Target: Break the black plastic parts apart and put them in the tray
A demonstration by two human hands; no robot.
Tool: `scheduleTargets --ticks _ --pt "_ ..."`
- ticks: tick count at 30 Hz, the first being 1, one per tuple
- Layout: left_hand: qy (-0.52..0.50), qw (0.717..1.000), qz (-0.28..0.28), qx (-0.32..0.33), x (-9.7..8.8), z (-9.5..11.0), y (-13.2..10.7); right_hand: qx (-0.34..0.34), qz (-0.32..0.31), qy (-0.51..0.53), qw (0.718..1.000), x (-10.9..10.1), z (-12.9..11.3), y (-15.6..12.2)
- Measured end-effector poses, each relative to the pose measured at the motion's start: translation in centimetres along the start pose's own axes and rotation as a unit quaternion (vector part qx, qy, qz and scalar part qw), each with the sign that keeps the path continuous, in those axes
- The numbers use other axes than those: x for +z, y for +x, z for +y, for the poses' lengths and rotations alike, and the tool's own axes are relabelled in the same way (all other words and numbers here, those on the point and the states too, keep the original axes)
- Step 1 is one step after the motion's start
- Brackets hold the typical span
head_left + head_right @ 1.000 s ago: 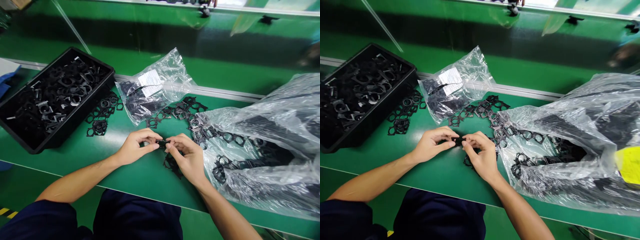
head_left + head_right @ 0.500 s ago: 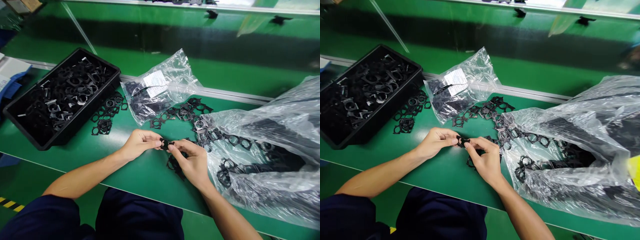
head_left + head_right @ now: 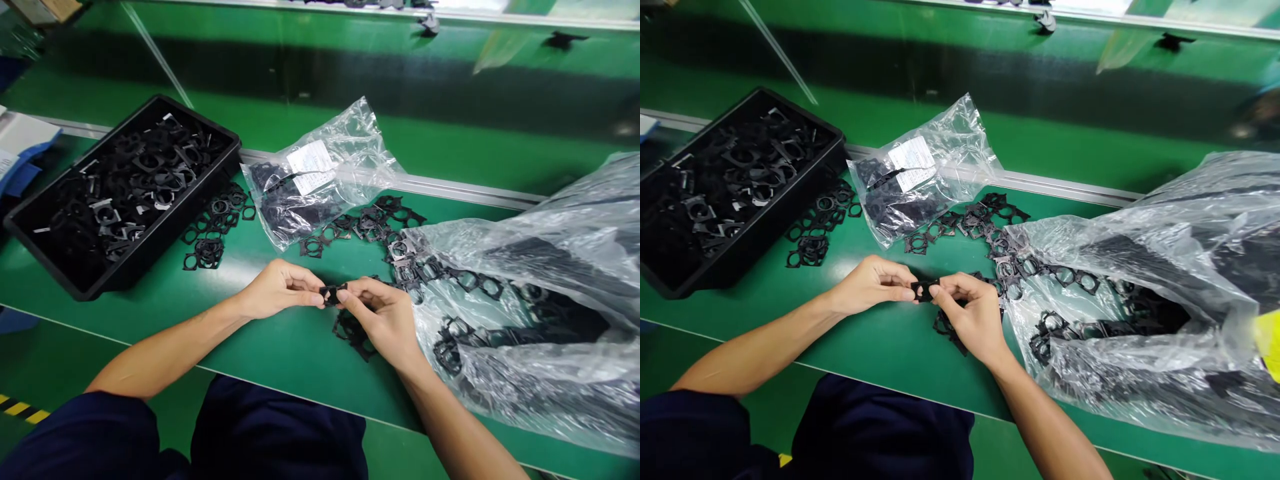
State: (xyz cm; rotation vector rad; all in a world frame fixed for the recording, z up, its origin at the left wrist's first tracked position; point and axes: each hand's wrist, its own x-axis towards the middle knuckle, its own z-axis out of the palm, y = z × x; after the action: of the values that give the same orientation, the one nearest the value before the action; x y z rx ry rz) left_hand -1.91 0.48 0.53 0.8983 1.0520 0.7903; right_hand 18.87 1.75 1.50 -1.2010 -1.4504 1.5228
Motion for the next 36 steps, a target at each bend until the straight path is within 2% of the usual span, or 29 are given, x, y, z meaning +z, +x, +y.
scheduleTargets --ticks 3,5,9,11,15,20,22,27,32,34,36 --pt "-0.040 0.999 -0.022 -0.021 -0.1 0.1 0.3 0.024 -0.018 0.035 0.999 0.1 0.0 0.1" --pt "-0.045 0.999 -0.012 -0.021 0.0 0.1 0.4 0.027 -0.018 0.039 0.999 0.1 -0.1 0.1" --pt "0.012 0.997 0.060 0.048 0.6 0.0 -0.1 -0.009 0.011 0.006 1.000 0.3 0.0 -0.2" --pt "0.049 0.992 0.078 0.091 1.0 -0.2 -0.4 -0.032 0.022 -0.021 0.999 0.3 0.1 -0.3" --pt "0.098 0.983 0.084 0.134 1.4 -0.4 -0.5 -0.067 0.021 -0.079 0.994 -0.1 0.1 -0.2" --pt "0.141 0.978 0.067 0.141 1.3 -0.6 -0.2 -0.114 -0.012 -0.146 0.983 -0.1 -0.1 -0.1" --pt "0.163 0.974 0.067 0.142 1.3 -0.7 -0.2 -0.115 0.000 -0.137 0.984 0.1 0.1 -0.2" --pt "0.178 0.957 0.116 0.198 1.7 -1.0 -0.3 -0.080 0.048 -0.075 0.993 0.3 0.3 -0.4" --pt "0.070 0.986 0.083 0.126 1.9 -1.3 0.0 -0.036 0.003 -0.001 0.999 0.2 0.2 -0.2" --pt "0.022 0.991 0.084 0.100 1.9 -1.5 0.1 -0.043 -0.006 0.004 0.999 0.3 0.2 -0.2" --pt "-0.002 0.994 0.074 0.079 1.9 -1.6 0.1 -0.075 0.000 -0.035 0.997 0.4 0.3 -0.3"
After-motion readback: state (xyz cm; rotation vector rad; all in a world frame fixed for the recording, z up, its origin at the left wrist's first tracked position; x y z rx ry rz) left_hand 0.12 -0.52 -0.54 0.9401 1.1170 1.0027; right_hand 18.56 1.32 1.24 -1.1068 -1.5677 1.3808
